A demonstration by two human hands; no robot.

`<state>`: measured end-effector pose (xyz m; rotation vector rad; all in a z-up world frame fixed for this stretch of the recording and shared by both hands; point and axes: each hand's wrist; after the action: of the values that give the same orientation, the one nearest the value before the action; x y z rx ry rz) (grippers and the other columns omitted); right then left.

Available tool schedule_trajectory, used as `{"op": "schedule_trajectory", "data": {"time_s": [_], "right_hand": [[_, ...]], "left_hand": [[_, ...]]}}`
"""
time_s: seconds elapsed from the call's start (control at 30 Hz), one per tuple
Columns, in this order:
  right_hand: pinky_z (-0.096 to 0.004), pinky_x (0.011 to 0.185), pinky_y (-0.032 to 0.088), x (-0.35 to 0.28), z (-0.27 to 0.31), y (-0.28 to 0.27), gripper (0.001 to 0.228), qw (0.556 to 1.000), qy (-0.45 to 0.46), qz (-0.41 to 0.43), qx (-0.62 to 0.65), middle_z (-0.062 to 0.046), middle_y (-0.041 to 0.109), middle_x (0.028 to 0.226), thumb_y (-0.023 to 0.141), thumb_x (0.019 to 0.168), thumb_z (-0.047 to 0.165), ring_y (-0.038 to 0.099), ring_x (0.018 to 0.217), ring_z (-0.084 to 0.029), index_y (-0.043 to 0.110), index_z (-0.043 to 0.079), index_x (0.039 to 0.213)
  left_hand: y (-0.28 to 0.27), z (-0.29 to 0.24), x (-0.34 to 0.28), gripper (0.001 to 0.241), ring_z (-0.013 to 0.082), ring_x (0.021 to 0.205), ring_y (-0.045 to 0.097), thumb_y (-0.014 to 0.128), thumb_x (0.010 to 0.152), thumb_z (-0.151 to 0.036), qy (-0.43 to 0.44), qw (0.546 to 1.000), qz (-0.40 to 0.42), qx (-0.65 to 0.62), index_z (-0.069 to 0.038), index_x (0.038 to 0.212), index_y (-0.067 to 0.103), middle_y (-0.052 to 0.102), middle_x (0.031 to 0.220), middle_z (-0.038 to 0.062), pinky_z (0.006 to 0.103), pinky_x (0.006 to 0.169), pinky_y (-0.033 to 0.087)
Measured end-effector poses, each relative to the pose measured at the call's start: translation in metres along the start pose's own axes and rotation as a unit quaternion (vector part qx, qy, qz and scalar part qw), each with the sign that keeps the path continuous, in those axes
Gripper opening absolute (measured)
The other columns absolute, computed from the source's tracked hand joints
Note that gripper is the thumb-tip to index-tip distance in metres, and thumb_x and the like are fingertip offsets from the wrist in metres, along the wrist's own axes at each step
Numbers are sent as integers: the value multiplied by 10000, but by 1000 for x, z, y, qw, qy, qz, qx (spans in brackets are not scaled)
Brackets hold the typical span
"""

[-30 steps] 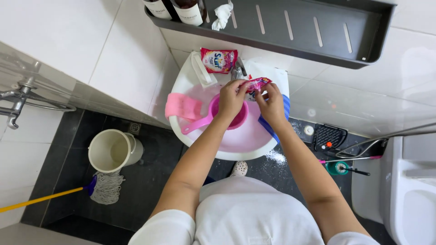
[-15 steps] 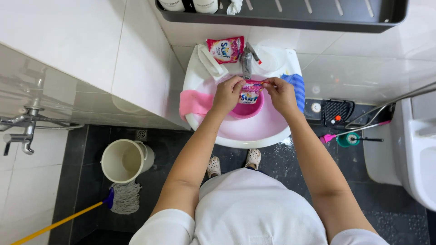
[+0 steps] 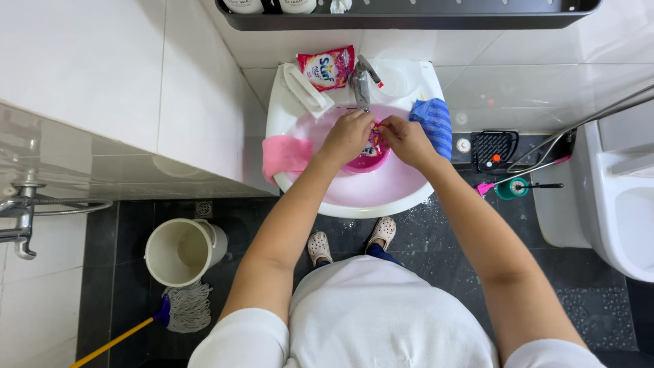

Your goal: The person cleans a toilet by first placing cleaning supplies on the tank, then scrubbing the base and floor with a brush. They prepare a soapy solution in a pink bowl at the sink and use a toilet brush to scrub the inside of the bowl with the solution.

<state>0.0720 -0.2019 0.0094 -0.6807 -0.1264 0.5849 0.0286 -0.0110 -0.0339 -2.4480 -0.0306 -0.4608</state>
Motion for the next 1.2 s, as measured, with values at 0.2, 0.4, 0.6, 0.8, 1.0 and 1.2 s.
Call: {"op": "schedule_trajectory", "data": {"time_s": [0.2, 0.4, 0.6, 0.8, 1.0, 1.2], "right_hand": [[-481, 709, 531, 17, -15, -26, 209, 972, -69, 148, -167, -209, 707, 847, 583, 1003, 186, 687, 778, -392, 617, -7, 1075], [-516, 774, 513, 29, -38, -27, 223, 956, -132, 169, -201, -214, 700, 889, 546, 1019, 219, 667, 838, -418, 616, 8, 1036], [-417, 712, 558, 28, -38, -22, 184, 987, -61, 129, -75, -165, 717, 838, 562, 1022, 163, 691, 745, -312, 651, 10, 1070], [-352, 705, 597, 43, -93, 33, 196, 992, 44, 117, -11, -116, 755, 872, 613, 920, 90, 737, 751, -212, 716, 32, 1076], [-417, 845, 585, 67, -150, 154, 211, 878, -9, 276, -391, -150, 762, 1030, 643, 897, 86, 725, 968, -327, 800, 86, 1038], [-397, 841, 588, 112, -237, 235, 247, 839, -46, 270, -470, -162, 734, 1128, 612, 912, 131, 720, 1022, -291, 761, 33, 1083]], "left_hand": [[28, 17, 13, 153, 405, 1009, 650, 610, 833, -5, 67, 993, 90, 45, 13, 984, 594, 654, 1017, 212, 475, 854, 527], [25, 26, 24, 113, 393, 968, 657, 653, 895, -65, 14, 982, 185, 40, 1, 987, 662, 657, 989, 193, 468, 849, 526], [7, 8, 21, 129, 392, 956, 657, 654, 958, -136, 2, 992, 100, 74, -32, 903, 707, 676, 934, 182, 497, 836, 514], [-19, -14, 9, 116, 409, 915, 663, 604, 974, -118, -73, 994, -62, 57, -13, 950, 647, 700, 952, 201, 510, 783, 514], [-64, -25, 16, 177, 437, 829, 701, 549, 1040, -156, -192, 965, -173, 34, -13, 968, 622, 709, 882, 228, 525, 706, 522], [-61, 25, 57, 153, 472, 827, 687, 558, 1029, -129, -178, 948, -246, 100, -12, 1024, 656, 713, 852, 253, 544, 708, 516]]}}
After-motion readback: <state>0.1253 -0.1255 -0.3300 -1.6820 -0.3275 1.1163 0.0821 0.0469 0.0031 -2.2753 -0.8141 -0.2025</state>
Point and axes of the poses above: each hand's wrist, its own x-axis towards the middle knuckle, its own y-axis out of the palm, z = x × y
